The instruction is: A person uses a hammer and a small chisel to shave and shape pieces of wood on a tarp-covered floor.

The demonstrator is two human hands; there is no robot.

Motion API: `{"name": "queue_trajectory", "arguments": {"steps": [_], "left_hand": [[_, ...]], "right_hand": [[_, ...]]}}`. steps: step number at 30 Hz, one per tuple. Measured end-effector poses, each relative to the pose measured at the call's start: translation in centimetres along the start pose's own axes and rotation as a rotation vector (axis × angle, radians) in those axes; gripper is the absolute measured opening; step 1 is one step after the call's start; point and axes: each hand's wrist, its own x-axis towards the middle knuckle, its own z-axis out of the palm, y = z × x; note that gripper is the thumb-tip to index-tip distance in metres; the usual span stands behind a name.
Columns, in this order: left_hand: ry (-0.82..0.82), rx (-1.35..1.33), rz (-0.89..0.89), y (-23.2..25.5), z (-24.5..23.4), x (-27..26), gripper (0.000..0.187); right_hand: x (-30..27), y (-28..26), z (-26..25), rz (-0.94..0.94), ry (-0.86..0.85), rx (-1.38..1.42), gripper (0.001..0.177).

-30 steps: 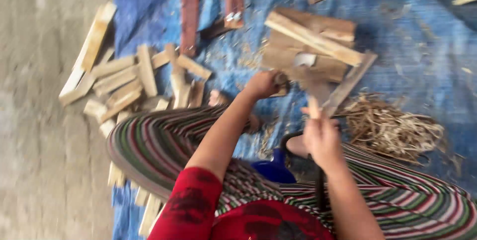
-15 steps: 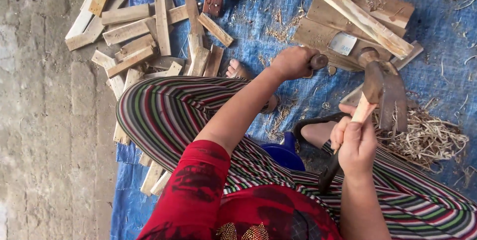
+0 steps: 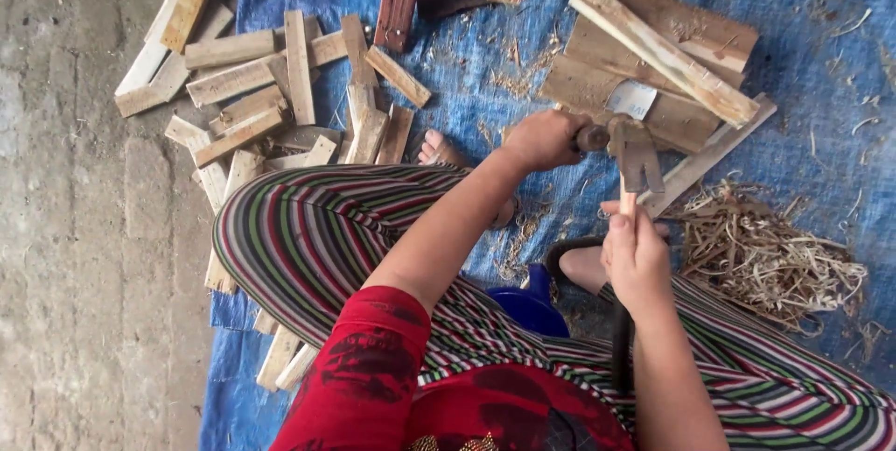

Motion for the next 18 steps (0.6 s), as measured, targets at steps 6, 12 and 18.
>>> {"name": "queue_trajectory", "arguments": {"steps": [6,12,18], "left_hand": [[0.005,-0.008,0.032,0.6,-1.5,-0.5,0.038],[-0.01,0.02,0.042,1.2,-1.4,-0.6,0.043],[-0.004,0.033,0.037,1.6,-2.1,-1.7,0.05]], "right_hand": [[-2.3,-5.6,-2.2,-0.3,0.189,0.202,0.041],[-1.0,1.0,1.1,0.053,0.035,-0.144,0.045],[-0.8,1.6,0.2,0.02,0.041,0.047,0.045]]}}
